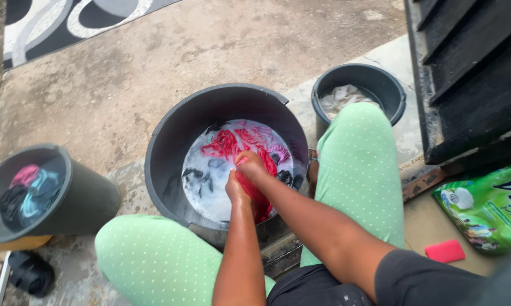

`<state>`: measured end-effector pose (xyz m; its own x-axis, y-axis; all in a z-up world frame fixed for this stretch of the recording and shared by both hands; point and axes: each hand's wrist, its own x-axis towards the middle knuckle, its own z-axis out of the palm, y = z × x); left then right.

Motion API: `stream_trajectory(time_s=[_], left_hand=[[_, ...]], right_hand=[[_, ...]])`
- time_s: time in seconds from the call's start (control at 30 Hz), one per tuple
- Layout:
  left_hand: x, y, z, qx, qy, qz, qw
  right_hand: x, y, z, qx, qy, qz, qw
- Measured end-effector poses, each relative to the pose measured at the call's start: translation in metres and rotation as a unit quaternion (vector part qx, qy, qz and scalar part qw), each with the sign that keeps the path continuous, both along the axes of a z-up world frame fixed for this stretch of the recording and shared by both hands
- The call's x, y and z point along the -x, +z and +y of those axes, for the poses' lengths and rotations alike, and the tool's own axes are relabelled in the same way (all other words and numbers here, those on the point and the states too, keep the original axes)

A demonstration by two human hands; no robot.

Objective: The person washes various pieces of clothing by hand in a bucket of soapy water, scrubbing a green shirt and a red cloth and wringing them out.

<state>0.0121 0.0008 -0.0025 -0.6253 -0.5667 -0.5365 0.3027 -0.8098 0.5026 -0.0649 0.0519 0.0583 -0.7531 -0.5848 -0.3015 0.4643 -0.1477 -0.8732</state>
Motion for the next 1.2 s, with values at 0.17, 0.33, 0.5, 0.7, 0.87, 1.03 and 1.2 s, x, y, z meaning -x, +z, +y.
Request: stream_trajectory(time_s=[0.17, 0.33, 0.5, 0.7, 0.87, 1.03, 1.2], left_hand=[[-0.041, -0.011, -0.026, -0.043, -0.022, -0.023, 0.999], [-0.021, -0.004, -0.035, -0.049, -0.109, 0.040, 0.992], [0.019, 0.004, -0.002, -0.018, -0.136, 0.055, 0.989], [-0.011, 0.000, -0.037, -0.044, -0.084, 0.036, 0.995], [0.003, 0.036, -0.032, 0.001, -0.223, 0.032, 0.974], [-0.016, 0.131, -0.056, 0.255, -0.357, -0.203, 0.876], [-0.028, 0.267, -0.054, 0.671, 0.009, -0.194, 0.715]], right_hand=[[-0.107, 0.103, 0.024, -0.175, 0.065, 0.467, 0.865], [-0.093, 0.140, 0.025, -0.179, 0.113, 0.626, 0.750], [-0.011, 0.136, 0.012, -0.282, -0.004, 0.450, 0.847], [-0.086, 0.110, 0.014, -0.188, 0.036, 0.605, 0.773], [0.002, 0.080, 0.014, -0.200, 0.075, 0.232, 0.949], [0.009, 0.082, 0.020, -0.037, 0.254, -0.305, 0.917], [0.024, 0.150, -0.010, 0.230, 0.219, -0.112, 0.942]])
